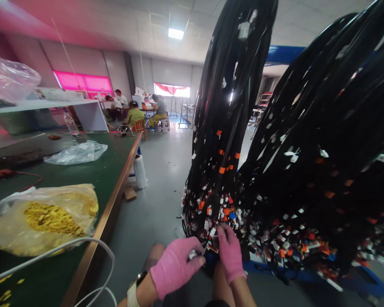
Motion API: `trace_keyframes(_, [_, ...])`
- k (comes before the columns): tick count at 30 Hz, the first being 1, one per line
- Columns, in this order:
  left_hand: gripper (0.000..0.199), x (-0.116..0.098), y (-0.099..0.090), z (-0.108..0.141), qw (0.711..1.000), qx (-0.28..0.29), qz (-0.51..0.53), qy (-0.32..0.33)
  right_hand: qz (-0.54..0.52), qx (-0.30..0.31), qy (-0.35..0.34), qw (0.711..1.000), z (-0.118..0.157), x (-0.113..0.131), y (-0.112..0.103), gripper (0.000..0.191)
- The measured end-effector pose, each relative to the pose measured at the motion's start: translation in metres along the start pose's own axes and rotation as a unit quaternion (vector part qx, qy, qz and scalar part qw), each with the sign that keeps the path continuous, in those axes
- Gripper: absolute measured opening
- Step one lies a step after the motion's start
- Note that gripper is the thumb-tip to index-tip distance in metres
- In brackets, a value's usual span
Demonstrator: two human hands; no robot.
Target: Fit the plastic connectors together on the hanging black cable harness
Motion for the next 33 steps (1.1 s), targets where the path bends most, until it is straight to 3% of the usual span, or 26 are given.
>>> trace_keyframes(3, [0.025,-0.002,0.006,0.006,0.998,0.005,-0.057,0.004,0.073,-0.001,-0.078,0.994,0.003,0.015,-0.002,0.037])
trace_keyframes(6, [0.027,-0.008,0.0,0.006,0.995,-0.027,-0.091,0.017,0.101,0.106,-0.171,0.974,0.012,0.039,0.007,0.033])
trace_keyframes(10, [0.035,-0.022,-0.007,0.005,0.984,-0.054,-0.149,0.076,0.117,0.217,-0.202,0.948,0.027,0.061,0.015,0.032])
trace_keyframes(13, [0.046,-0.029,-0.003,0.007,0.97,-0.05,-0.197,0.129,0.145,0.25,-0.229,0.929,0.036,0.069,0.018,0.026])
trace_keyframes(17, [0.066,-0.027,-0.004,0.009,0.966,-0.056,-0.235,0.091,0.167,0.288,-0.257,0.907,0.044,0.076,0.019,0.022])
trace_keyframes(20, [0.078,-0.03,-0.006,0.009,0.971,-0.027,-0.218,0.094,0.159,0.321,-0.254,0.898,0.048,0.081,0.017,0.018])
trace_keyframes(24, [0.085,-0.033,-0.01,0.008,0.973,0.007,-0.209,0.096,0.158,0.332,-0.252,0.895,0.049,0.08,0.016,0.01])
trace_keyframes(29, [0.071,-0.041,-0.031,0.012,0.962,-0.094,-0.223,0.125,0.165,0.304,-0.266,0.9,0.047,0.067,0.017,0.02])
trace_keyframes(33, [0.05,-0.051,-0.056,0.044,0.968,-0.102,-0.099,0.204,0.124,0.242,-0.258,0.927,0.043,0.058,0.017,0.032])
Point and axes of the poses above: each hand's wrist, its own z-axis away from the middle knuckle, its own y-axis out of the palm, x = y × z, the point moved 5 cm from there along -z, towards the middle knuckle, and after that the axes turned 8 degrees about -x, right-handed, at the moved point
